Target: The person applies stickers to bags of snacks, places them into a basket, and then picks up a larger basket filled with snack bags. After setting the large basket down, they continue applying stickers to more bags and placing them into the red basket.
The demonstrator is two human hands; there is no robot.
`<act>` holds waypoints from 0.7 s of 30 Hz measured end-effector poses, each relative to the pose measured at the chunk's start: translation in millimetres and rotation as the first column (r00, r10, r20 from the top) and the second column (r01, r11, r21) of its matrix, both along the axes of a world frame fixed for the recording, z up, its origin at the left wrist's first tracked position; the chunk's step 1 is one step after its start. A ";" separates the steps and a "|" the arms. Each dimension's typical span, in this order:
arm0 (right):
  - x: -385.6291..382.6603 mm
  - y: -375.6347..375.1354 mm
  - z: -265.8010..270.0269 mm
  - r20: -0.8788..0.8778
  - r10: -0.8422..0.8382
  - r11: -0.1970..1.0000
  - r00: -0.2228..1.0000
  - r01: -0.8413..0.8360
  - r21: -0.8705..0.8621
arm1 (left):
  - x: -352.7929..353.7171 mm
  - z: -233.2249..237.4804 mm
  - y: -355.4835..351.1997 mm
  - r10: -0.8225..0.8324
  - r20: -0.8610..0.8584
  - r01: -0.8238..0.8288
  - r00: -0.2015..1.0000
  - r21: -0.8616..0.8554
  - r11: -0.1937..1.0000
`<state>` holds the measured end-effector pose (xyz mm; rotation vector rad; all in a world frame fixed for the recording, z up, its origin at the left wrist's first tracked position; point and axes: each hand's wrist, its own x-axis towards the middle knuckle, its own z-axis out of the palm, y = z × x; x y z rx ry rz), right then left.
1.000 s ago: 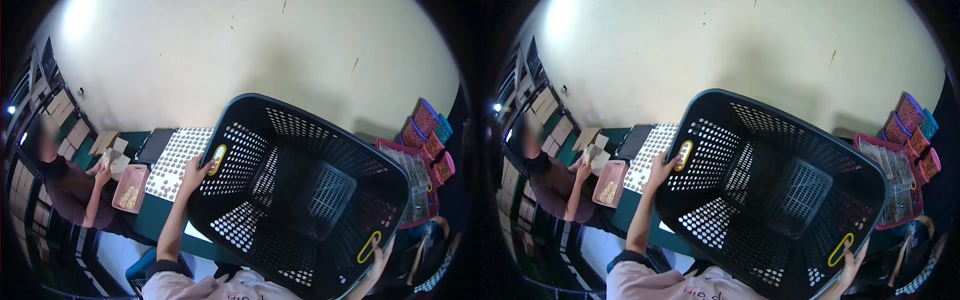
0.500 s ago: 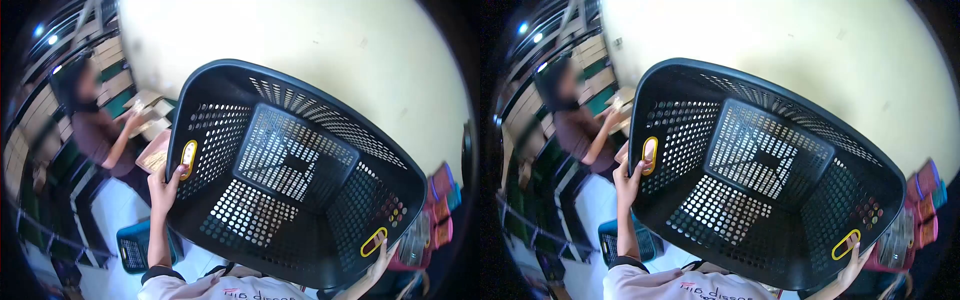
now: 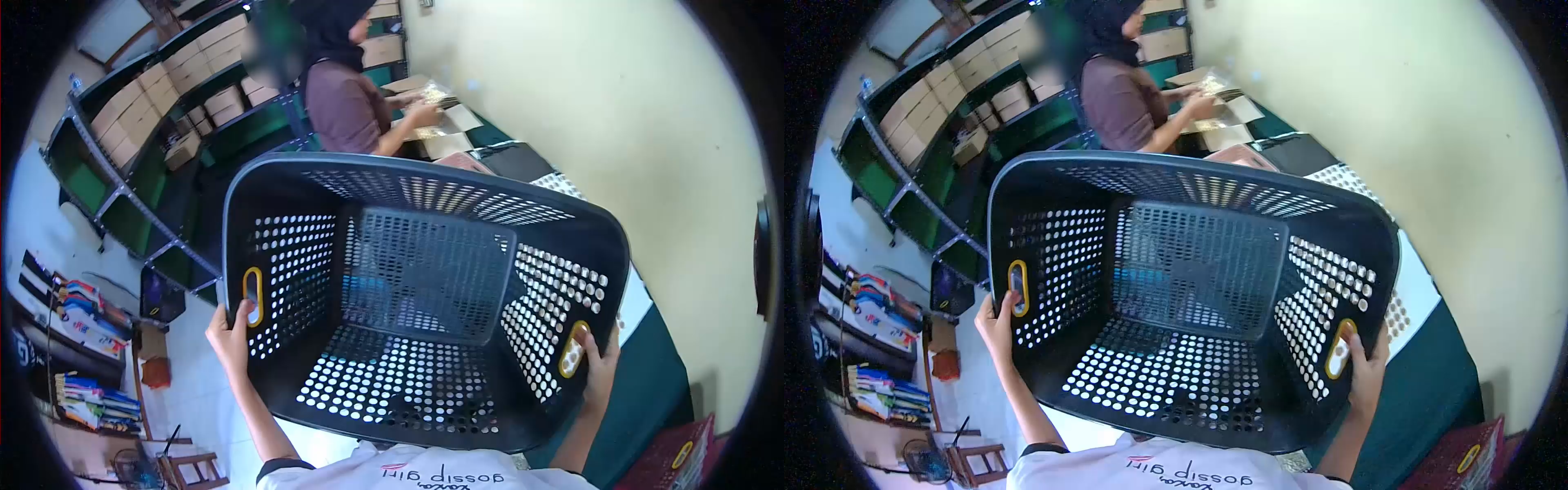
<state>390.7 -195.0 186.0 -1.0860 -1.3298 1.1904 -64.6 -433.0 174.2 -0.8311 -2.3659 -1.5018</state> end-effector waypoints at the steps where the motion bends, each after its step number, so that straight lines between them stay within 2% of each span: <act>1: -19.3 22.7 -18.8 0.015 0.076 0.997 0.997 -0.075 -0.029 | -10.7 -8.5 0.3 0.058 -0.040 -0.060 0.998 -0.069 0.996; 4: -85.3 16.2 -36.1 0.002 0.201 0.976 0.980 -0.201 -0.083 | -38.3 -10.0 -50.6 0.158 -0.078 -0.167 0.984 -0.130 0.977; 6: -123.3 5.9 -39.4 0.006 0.306 0.946 0.952 -0.303 -0.115 | -54.4 -9.7 -82.7 0.176 -0.153 -0.193 0.972 -0.103 0.976; 7: -130.2 8.2 -54.8 -0.045 0.306 0.939 0.951 -0.310 -0.150 | -50.4 -13.0 -90.3 0.183 -0.179 -0.202 0.967 -0.092 0.975; 9: -158.4 12.4 -73.6 0.024 0.410 0.902 0.912 -0.402 -0.161 | -71.6 -28.0 -115.6 0.263 -0.125 -0.286 0.957 -0.239 0.928; 11: -183.7 17.5 -98.8 -0.033 0.448 0.882 0.893 -0.448 -0.143 | -96.6 -58.5 -127.7 0.294 -0.077 -0.304 0.953 -0.275 0.912; 13: -210.4 30.7 -139.0 0.037 0.456 0.882 0.889 -0.446 -0.154 | -120.7 -83.6 -118.1 0.300 -0.103 -0.317 0.948 -0.318 0.893; 15: -237.1 38.0 -177.3 0.005 0.459 0.865 0.888 -0.445 -0.233 | -147.1 -124.9 -105.7 0.355 -0.163 -0.390 0.921 -0.449 0.804; 17: -254.6 49.7 -227.6 0.049 0.453 0.867 0.890 -0.427 -0.259 | -161.3 -157.3 -87.5 0.402 -0.004 -0.367 0.916 -0.417 0.831; 19: -269.9 56.2 -258.4 0.039 0.468 0.845 0.883 -0.434 -0.312 | -180.7 -194.5 -80.3 0.385 -0.036 -0.351 0.922 -0.495 0.794; 20: -276.5 61.1 -278.1 0.076 0.468 0.857 0.881 -0.430 -0.285 | -185.2 -201.6 -73.4 0.404 0.130 -0.305 0.905 -0.464 0.832; 21: -283.1 67.6 -301.6 0.114 0.465 0.867 0.878 -0.425 -0.261 | -204.5 -233.1 -75.1 0.408 0.140 -0.294 0.902 -0.492 0.819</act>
